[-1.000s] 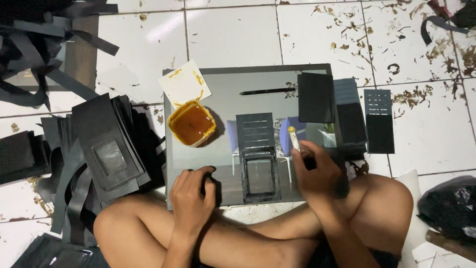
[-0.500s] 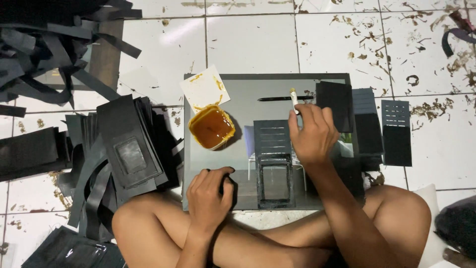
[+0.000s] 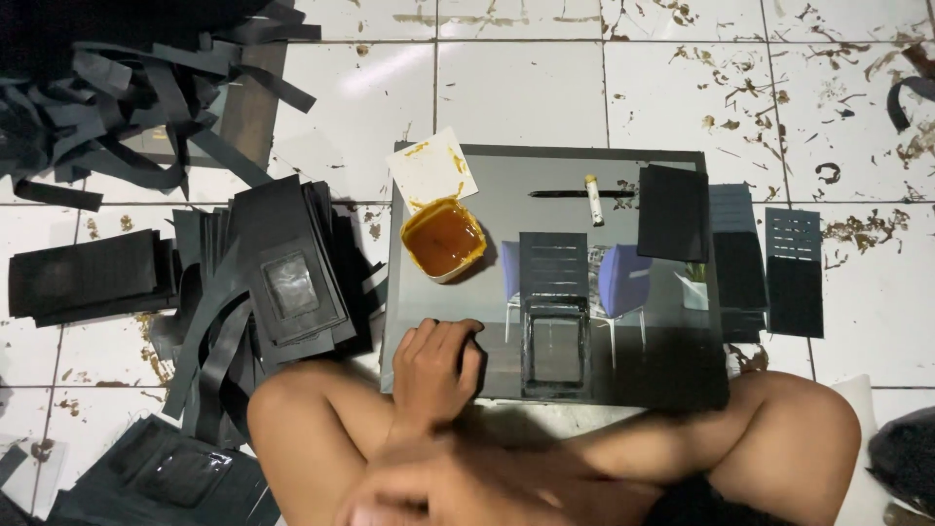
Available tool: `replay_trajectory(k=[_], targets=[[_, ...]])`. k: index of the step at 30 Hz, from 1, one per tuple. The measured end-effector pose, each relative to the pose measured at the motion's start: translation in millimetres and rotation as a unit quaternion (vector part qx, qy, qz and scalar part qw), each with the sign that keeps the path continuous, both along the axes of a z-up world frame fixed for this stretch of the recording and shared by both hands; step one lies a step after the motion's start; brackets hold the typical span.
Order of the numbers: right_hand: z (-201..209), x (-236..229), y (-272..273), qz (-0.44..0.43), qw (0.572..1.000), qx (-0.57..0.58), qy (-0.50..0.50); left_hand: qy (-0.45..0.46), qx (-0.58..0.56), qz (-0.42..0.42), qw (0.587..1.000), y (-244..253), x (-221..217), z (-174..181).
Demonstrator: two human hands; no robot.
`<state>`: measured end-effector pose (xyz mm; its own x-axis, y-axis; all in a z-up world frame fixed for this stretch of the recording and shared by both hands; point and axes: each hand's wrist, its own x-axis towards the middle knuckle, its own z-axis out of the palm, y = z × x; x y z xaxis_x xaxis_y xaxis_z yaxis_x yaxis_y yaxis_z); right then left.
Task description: The person sits on the floor and assembles black fabric pieces with clear plastic windows. They dip a small applicator stick into a container of amber glue, spread glue along the edges of a fabric panel, then press a matching black piece on top and smooth it down, repeating for successive pieces.
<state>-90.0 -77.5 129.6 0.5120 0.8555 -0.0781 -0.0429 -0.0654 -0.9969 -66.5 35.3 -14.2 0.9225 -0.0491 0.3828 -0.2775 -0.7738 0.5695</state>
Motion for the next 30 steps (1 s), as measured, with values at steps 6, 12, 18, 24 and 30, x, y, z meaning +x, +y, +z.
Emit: replay_trajectory(k=[6, 12, 18, 24, 30], targets=[[-69, -35, -34, -0.287, 0.953, -0.001, -0.092, 0.017, -0.049, 0.002, 0.999, 0, -4, 17], [-86, -66, -61, -0.322, 0.945, 0.016, 0.061, 0.015, -0.169, -0.006, 0.986, -53, -42, 45], [-142, -102, -80, -0.488, 0.838, 0.147, 0.196, 0.112, -0.241, -0.202, 0.943, -122, -99, 27], [-80, -45, -108, -0.503, 0.850, 0.154, 0.022, 0.091, -0.597, -0.400, 0.690, -149, -73, 70], [-82, -42, -128, -0.530, 0.840, 0.082, -0.081, 0.195, -0.501, -0.251, 0.805, -145, -39, 70]])
